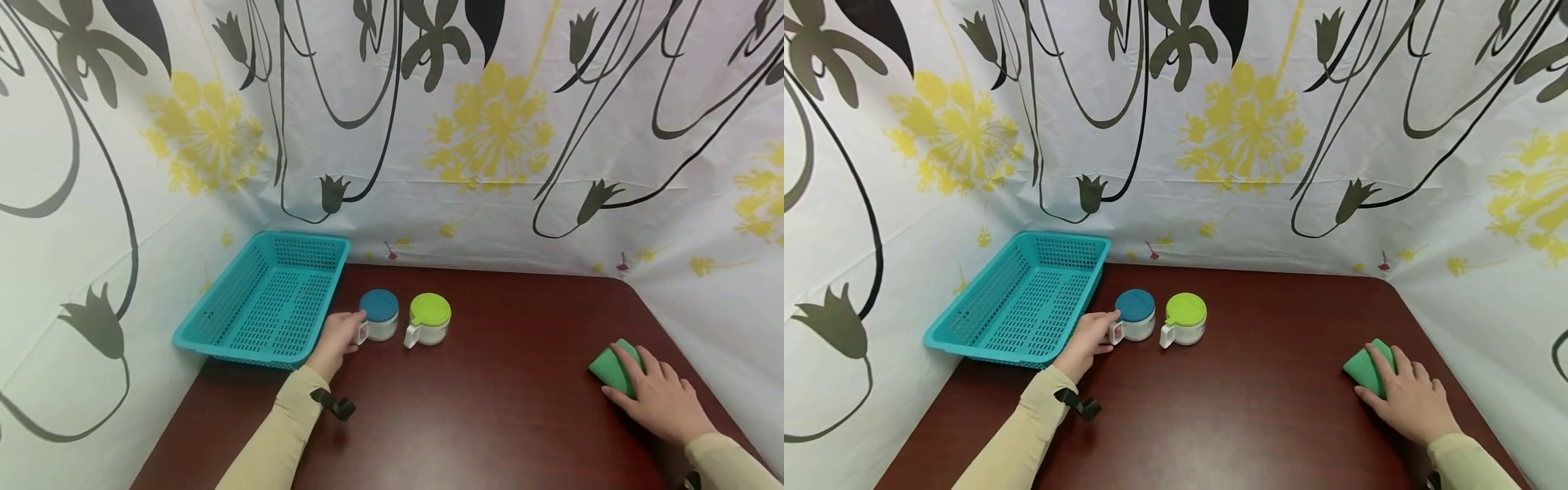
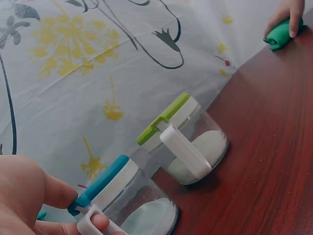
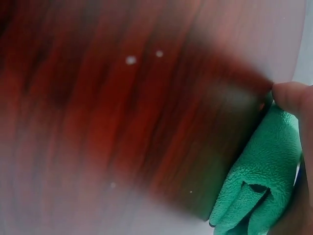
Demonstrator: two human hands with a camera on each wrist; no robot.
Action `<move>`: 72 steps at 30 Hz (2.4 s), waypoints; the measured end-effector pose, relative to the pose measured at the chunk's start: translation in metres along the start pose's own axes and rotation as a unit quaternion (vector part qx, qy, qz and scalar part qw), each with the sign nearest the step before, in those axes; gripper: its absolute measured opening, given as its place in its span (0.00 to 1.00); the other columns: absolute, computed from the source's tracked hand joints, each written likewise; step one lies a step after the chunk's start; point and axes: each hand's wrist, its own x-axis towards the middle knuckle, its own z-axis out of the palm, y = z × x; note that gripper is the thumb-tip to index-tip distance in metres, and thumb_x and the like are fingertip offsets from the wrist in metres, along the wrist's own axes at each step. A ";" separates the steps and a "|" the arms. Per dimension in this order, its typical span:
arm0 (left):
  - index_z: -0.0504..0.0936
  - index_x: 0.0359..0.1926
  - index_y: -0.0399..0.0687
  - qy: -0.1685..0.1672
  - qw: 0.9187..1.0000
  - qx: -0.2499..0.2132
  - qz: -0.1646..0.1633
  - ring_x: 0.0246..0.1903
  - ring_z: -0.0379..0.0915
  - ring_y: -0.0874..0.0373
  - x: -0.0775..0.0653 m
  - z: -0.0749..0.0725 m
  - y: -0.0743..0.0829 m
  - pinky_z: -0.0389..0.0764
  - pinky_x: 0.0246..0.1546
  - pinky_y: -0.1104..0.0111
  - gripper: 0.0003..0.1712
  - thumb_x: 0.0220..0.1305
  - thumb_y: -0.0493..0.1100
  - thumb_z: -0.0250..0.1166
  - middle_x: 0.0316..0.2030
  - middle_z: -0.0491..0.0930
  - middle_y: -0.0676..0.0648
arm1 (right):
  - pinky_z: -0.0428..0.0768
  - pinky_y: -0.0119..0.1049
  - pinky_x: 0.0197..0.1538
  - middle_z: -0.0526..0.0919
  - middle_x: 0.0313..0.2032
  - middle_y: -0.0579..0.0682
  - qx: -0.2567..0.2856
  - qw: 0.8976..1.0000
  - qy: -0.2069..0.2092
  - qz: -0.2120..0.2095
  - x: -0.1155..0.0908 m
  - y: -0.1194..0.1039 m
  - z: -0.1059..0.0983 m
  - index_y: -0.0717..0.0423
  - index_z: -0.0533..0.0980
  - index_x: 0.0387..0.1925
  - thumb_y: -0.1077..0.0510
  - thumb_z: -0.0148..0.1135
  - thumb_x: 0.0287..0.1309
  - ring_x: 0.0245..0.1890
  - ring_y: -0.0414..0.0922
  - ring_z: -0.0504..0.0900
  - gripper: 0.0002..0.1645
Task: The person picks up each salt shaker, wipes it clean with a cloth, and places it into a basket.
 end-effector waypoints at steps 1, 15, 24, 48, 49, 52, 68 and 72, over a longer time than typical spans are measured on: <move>0.83 0.39 0.35 -0.008 1.000 -0.006 -0.006 0.36 0.75 0.48 0.001 -0.001 0.000 0.81 0.43 0.54 0.22 0.70 0.53 0.61 0.35 0.81 0.40 | 0.66 0.76 0.40 0.53 0.67 0.76 0.002 1.000 -0.002 0.000 0.000 0.000 0.000 0.43 0.42 0.80 0.23 0.56 0.59 0.56 0.77 0.62 0.61; 0.80 0.36 0.38 -0.010 0.998 -0.061 -0.031 0.33 0.76 0.47 0.008 0.003 -0.003 0.84 0.43 0.58 0.19 0.68 0.53 0.63 0.27 0.77 0.41 | 0.73 0.71 0.32 0.57 0.64 0.76 -0.006 1.000 -0.008 -0.005 0.003 0.000 -0.003 0.46 0.47 0.79 0.21 0.54 0.58 0.51 0.80 0.67 0.60; 0.80 0.38 0.36 -0.016 0.995 -0.089 -0.045 0.26 0.76 0.53 0.001 0.002 0.000 0.85 0.37 0.62 0.20 0.67 0.52 0.63 0.23 0.75 0.44 | 0.76 0.68 0.32 0.60 0.63 0.76 -0.031 0.998 0.020 -0.046 0.005 0.000 -0.002 0.46 0.47 0.79 0.46 0.75 0.49 0.49 0.78 0.71 0.63; 0.79 0.48 0.34 -0.003 0.993 -0.107 -0.042 0.26 0.77 0.54 -0.032 0.006 0.019 0.86 0.37 0.61 0.24 0.66 0.51 0.65 0.27 0.75 0.44 | 0.69 0.44 0.14 0.71 0.64 0.61 0.008 0.989 0.129 -0.071 0.009 -0.021 -0.020 0.36 0.56 0.78 0.68 0.70 0.33 0.50 0.63 0.78 0.67; 0.79 0.47 0.33 -0.003 0.994 -0.107 -0.039 0.27 0.77 0.54 -0.033 0.006 0.020 0.86 0.37 0.61 0.23 0.66 0.51 0.65 0.26 0.75 0.45 | 0.70 0.46 0.14 0.71 0.64 0.61 0.005 0.987 0.141 -0.081 0.010 -0.026 -0.022 0.36 0.57 0.77 0.69 0.71 0.33 0.53 0.63 0.77 0.67; 0.79 0.40 0.33 -0.004 0.994 -0.104 -0.031 0.29 0.76 0.53 -0.038 0.008 0.023 0.85 0.40 0.59 0.20 0.66 0.50 0.64 0.25 0.74 0.45 | 0.78 0.55 0.24 0.73 0.64 0.60 -0.006 0.977 0.179 -0.115 0.014 -0.042 -0.027 0.38 0.62 0.75 0.69 0.72 0.30 0.55 0.63 0.76 0.65; 0.76 0.28 0.38 -0.023 0.994 -0.103 0.001 0.35 0.76 0.48 -0.060 0.012 0.030 0.83 0.45 0.56 0.19 0.68 0.49 0.63 0.25 0.71 0.44 | 0.76 0.61 0.55 0.74 0.65 0.56 0.010 0.945 0.253 -0.206 0.037 -0.120 -0.055 0.44 0.68 0.73 0.66 0.67 0.32 0.58 0.60 0.76 0.57; 0.76 0.28 0.37 -0.026 0.994 -0.106 0.010 0.35 0.76 0.48 -0.067 0.015 0.032 0.83 0.44 0.57 0.20 0.69 0.49 0.63 0.24 0.72 0.44 | 0.76 0.60 0.56 0.73 0.66 0.56 0.015 0.938 0.265 -0.222 0.044 -0.143 -0.063 0.44 0.67 0.73 0.67 0.66 0.34 0.59 0.59 0.75 0.57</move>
